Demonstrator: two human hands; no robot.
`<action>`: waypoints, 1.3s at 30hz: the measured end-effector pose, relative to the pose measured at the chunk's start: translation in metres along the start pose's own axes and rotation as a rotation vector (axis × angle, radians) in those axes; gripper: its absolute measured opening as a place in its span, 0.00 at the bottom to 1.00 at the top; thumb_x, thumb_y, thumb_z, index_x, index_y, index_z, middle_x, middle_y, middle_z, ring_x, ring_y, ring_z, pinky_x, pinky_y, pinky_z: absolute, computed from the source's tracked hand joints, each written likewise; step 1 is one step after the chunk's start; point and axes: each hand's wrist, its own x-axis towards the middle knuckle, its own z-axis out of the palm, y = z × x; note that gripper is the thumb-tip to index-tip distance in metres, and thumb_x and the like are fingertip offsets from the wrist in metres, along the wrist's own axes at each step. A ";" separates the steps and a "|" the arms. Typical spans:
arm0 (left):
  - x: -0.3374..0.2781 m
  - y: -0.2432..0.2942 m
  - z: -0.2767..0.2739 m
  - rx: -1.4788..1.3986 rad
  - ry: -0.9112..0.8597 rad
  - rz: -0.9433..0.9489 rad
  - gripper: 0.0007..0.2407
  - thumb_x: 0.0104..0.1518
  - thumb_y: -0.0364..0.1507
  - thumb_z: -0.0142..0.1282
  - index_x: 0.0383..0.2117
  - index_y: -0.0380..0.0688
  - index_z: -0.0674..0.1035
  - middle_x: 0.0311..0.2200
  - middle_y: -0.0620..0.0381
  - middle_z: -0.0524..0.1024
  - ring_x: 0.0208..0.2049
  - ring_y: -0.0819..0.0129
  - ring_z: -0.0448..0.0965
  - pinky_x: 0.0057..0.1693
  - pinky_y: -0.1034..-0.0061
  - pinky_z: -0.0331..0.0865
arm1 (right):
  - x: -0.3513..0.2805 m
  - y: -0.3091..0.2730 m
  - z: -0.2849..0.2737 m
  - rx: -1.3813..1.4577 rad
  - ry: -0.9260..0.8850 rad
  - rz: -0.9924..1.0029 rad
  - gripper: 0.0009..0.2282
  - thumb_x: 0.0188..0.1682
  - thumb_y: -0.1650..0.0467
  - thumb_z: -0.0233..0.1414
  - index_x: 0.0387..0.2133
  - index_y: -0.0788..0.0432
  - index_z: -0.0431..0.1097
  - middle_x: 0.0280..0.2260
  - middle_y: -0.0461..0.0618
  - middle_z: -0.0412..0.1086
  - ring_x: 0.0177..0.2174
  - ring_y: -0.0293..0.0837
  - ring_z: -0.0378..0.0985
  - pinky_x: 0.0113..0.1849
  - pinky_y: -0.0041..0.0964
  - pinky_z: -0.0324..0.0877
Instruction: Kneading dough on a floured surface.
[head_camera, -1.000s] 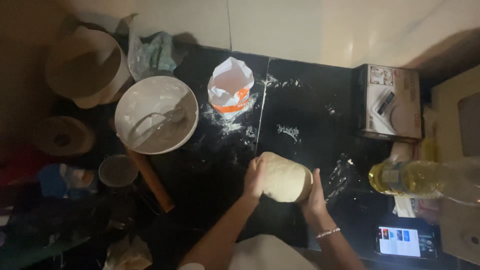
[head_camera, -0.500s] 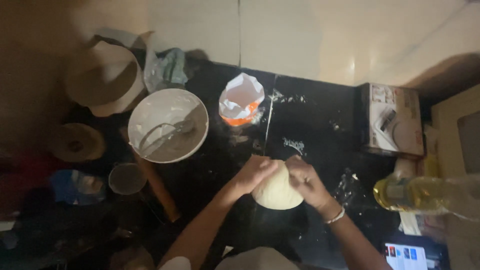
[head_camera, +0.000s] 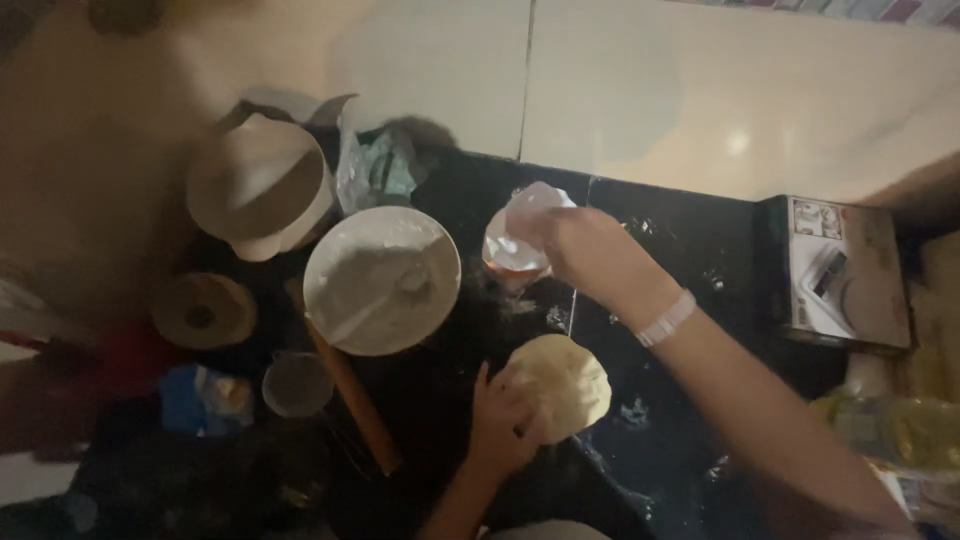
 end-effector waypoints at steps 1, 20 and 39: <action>0.002 0.005 0.000 0.103 0.070 0.025 0.07 0.48 0.29 0.59 0.31 0.44 0.84 0.40 0.53 0.82 0.54 0.48 0.75 0.67 0.36 0.46 | 0.019 0.015 0.021 -0.255 -0.155 -0.118 0.06 0.38 0.79 0.54 0.28 0.63 0.76 0.33 0.52 0.76 0.29 0.49 0.77 0.37 0.41 0.74; 0.014 0.016 -0.053 0.148 0.263 -0.009 0.11 0.44 0.24 0.64 0.35 0.42 0.82 0.42 0.54 0.81 0.45 0.54 0.78 0.55 0.62 0.69 | 0.076 -0.020 0.053 -0.347 -1.135 0.282 0.08 0.51 0.69 0.47 0.28 0.54 0.76 0.32 0.43 0.77 0.30 0.46 0.77 0.38 0.44 0.72; 0.060 0.041 0.059 0.622 -0.371 0.007 0.46 0.36 0.48 0.73 0.67 0.48 0.64 0.68 0.37 0.57 0.70 0.39 0.51 0.64 0.30 0.47 | -0.020 0.112 0.024 -0.462 -0.196 -0.390 0.03 0.43 0.76 0.54 0.26 0.57 0.74 0.35 0.46 0.76 0.37 0.45 0.77 0.42 0.38 0.76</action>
